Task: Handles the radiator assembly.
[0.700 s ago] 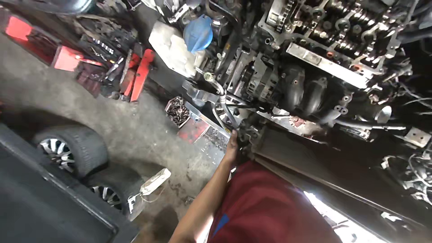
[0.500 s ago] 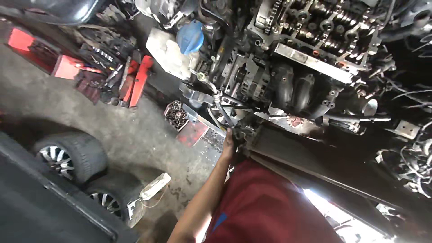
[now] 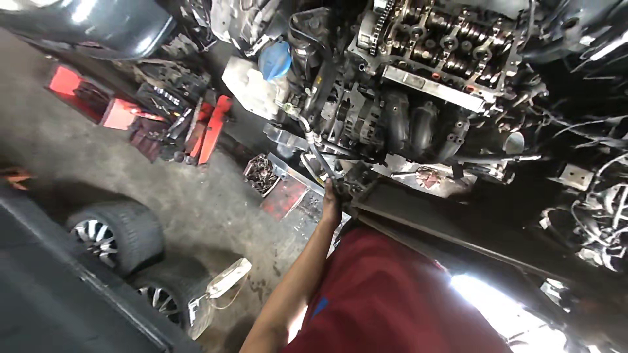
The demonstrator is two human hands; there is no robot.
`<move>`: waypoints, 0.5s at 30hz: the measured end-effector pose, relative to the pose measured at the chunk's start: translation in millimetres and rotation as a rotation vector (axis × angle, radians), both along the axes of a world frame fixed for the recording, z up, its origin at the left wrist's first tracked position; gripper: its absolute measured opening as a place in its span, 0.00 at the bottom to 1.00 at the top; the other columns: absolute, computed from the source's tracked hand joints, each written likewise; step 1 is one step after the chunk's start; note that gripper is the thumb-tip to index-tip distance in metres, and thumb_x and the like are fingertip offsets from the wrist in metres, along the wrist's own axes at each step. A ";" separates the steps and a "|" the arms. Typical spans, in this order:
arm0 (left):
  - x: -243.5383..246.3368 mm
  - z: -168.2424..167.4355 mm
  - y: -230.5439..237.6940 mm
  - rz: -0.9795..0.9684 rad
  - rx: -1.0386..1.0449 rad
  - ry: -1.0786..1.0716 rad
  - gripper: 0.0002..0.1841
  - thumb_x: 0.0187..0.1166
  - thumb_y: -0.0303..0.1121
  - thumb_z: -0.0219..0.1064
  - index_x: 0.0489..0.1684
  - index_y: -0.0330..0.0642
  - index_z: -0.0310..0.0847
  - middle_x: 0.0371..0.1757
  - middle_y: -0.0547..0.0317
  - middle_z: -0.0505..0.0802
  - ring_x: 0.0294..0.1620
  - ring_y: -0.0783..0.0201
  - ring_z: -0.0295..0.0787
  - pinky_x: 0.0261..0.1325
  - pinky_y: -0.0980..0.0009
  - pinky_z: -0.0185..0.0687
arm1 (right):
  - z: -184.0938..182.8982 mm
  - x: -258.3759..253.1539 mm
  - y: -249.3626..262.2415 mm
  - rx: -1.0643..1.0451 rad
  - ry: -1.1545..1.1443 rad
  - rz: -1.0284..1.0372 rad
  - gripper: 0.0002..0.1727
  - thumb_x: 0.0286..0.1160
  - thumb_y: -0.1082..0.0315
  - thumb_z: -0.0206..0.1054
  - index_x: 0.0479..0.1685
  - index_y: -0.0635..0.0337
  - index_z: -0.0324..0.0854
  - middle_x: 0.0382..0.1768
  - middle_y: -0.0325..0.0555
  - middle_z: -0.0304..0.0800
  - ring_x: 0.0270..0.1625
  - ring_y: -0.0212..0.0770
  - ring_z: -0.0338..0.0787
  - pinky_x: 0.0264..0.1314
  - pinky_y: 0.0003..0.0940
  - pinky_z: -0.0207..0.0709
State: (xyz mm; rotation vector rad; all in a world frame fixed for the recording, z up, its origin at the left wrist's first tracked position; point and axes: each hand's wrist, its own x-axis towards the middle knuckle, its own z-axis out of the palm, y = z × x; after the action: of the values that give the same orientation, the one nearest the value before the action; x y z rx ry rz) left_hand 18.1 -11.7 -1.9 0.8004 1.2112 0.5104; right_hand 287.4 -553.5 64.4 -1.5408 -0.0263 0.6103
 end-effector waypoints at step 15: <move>4.9 -4.7 -0.7 0.040 0.008 0.045 0.32 0.93 0.59 0.35 0.47 0.44 0.79 0.28 0.61 0.86 0.31 0.68 0.85 0.38 0.67 0.85 | 41.0 -22.9 80.2 -0.065 -0.193 -0.290 0.17 0.83 0.72 0.56 0.67 0.69 0.73 0.53 0.37 0.91 0.56 0.31 0.90 0.65 0.32 0.84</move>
State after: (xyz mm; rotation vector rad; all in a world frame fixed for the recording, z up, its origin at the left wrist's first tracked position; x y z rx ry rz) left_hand 23.1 -12.4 -6.6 0.7995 1.2694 0.5331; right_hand 264.4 -473.3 105.4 -1.6252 0.0706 0.2339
